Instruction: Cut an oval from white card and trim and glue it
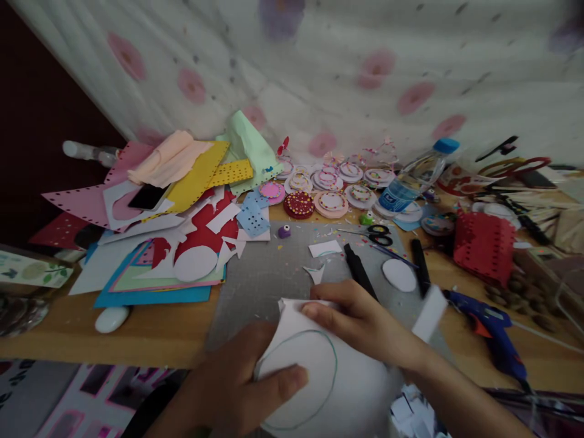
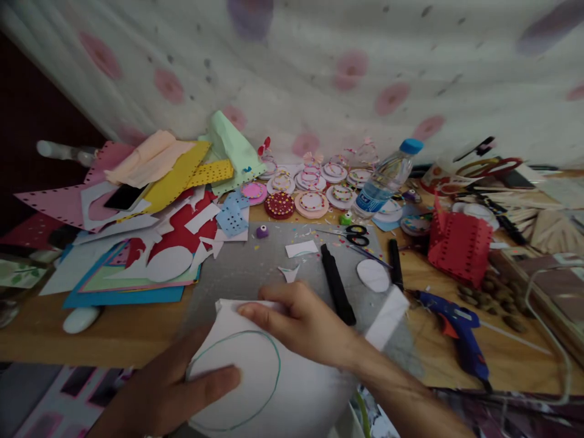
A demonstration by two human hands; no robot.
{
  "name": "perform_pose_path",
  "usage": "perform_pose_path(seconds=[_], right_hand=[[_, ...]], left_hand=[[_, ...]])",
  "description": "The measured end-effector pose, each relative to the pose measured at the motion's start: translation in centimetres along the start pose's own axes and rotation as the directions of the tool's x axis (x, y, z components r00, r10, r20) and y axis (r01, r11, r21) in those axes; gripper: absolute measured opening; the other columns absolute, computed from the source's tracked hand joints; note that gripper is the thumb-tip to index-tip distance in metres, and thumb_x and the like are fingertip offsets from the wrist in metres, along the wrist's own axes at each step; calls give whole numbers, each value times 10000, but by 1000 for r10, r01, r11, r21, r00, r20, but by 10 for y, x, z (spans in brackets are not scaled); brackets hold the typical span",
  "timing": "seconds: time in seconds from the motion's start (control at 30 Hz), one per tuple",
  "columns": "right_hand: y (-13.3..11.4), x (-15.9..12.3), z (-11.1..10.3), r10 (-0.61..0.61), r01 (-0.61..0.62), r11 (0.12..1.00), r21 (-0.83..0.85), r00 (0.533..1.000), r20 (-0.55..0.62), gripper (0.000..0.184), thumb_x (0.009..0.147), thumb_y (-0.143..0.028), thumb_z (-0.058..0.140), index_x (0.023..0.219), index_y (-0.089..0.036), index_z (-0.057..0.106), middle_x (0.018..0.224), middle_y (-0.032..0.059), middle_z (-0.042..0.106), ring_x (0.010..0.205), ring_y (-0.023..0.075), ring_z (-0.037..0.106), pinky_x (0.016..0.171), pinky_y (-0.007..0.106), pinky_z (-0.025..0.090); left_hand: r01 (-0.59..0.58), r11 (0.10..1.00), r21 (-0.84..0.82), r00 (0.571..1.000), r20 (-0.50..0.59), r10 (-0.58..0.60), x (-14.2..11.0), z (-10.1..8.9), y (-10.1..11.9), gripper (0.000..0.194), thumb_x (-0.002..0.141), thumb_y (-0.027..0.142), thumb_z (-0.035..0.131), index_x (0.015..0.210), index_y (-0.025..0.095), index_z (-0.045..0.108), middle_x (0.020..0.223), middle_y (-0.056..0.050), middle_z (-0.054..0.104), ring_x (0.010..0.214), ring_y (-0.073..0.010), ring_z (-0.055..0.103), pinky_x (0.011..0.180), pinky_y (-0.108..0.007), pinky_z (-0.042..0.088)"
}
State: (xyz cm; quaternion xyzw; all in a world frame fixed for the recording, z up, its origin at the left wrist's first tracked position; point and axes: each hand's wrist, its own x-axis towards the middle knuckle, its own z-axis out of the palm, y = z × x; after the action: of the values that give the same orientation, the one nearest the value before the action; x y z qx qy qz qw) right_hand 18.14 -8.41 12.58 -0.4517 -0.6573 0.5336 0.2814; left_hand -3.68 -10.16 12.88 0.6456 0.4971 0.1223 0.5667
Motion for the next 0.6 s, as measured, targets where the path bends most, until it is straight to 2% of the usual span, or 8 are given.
perform_pose_path(seconds=[0.07, 0.13, 0.23, 0.3, 0.37, 0.47, 0.53, 0.6], right_hand=[[6, 4, 7, 37, -40, 991, 131, 999, 22, 541, 896, -613, 456, 563, -201, 351, 565, -61, 276, 513, 70, 258, 419, 207, 184], [16, 3, 13, 86, -103, 963, 251, 993, 77, 562, 853, -673, 476, 571, -202, 356, 560, -67, 282, 498, 61, 250, 407, 204, 180], [29, 3, 19, 163, -218, 903, 369, 971, 173, 587, 793, -736, 502, 582, -200, 389, 533, -73, 306, 460, 54, 247, 390, 206, 189], [32, 4, 19, 186, -239, 898, 368, 967, 174, 592, 778, -751, 500, 583, -201, 404, 530, -71, 313, 458, 59, 253, 393, 212, 196], [29, 5, 15, 171, -180, 948, 265, 984, 56, 571, 800, -723, 491, 581, -203, 400, 553, -60, 324, 493, 73, 280, 424, 220, 217], [19, 1, 8, 111, -129, 989, -74, 971, -214, 502, 904, -622, 388, 620, -209, 403, 586, -37, 369, 544, 103, 341, 493, 243, 239], [16, -3, 6, 140, -232, 930, -285, 941, -309, 469, 953, -554, 303, 664, -213, 442, 576, -21, 427, 534, 123, 388, 521, 268, 226], [17, -4, 7, 198, -339, 847, -410, 916, -348, 475, 968, -518, 263, 668, -217, 476, 555, -3, 476, 513, 140, 424, 536, 292, 202]], left_hand=[[60, 997, -51, 992, -106, -66, -5, 6, -2, 358, 701, 458, 737, 1023, 304, 736, 983, -6, 749, 909, -272, 670, 747, -264, 497], [93, 992, -81, 986, -130, -103, -8, 9, -2, 413, 683, 485, 737, 1048, 291, 725, 980, -9, 746, 911, -269, 663, 766, -271, 497], [73, 996, -47, 997, 13, -73, -8, 8, -2, 477, 695, 477, 714, 1119, 261, 691, 980, -21, 738, 877, -255, 652, 793, -294, 504], [77, 996, -46, 994, 85, -73, -4, 8, -5, 468, 707, 481, 701, 1107, 237, 688, 985, -35, 735, 874, -258, 651, 784, -307, 513], [136, 983, -121, 990, 40, -132, 0, 11, -10, 451, 709, 502, 701, 1060, 218, 693, 991, -50, 736, 901, -272, 657, 765, -315, 521], [180, 920, -347, 964, -125, -236, 4, 22, -16, 468, 699, 525, 720, 1018, 184, 691, 968, -75, 744, 925, -286, 668, 787, -337, 532], [150, 866, -477, 935, -215, -281, 6, 32, -16, 503, 687, 543, 734, 1011, 162, 688, 981, -96, 744, 941, -292, 671, 810, -349, 540], [140, 805, -577, 902, -262, -344, 8, 40, -15, 536, 657, 546, 764, 1005, 146, 685, 990, -112, 743, 932, -297, 679, 796, -354, 552]])
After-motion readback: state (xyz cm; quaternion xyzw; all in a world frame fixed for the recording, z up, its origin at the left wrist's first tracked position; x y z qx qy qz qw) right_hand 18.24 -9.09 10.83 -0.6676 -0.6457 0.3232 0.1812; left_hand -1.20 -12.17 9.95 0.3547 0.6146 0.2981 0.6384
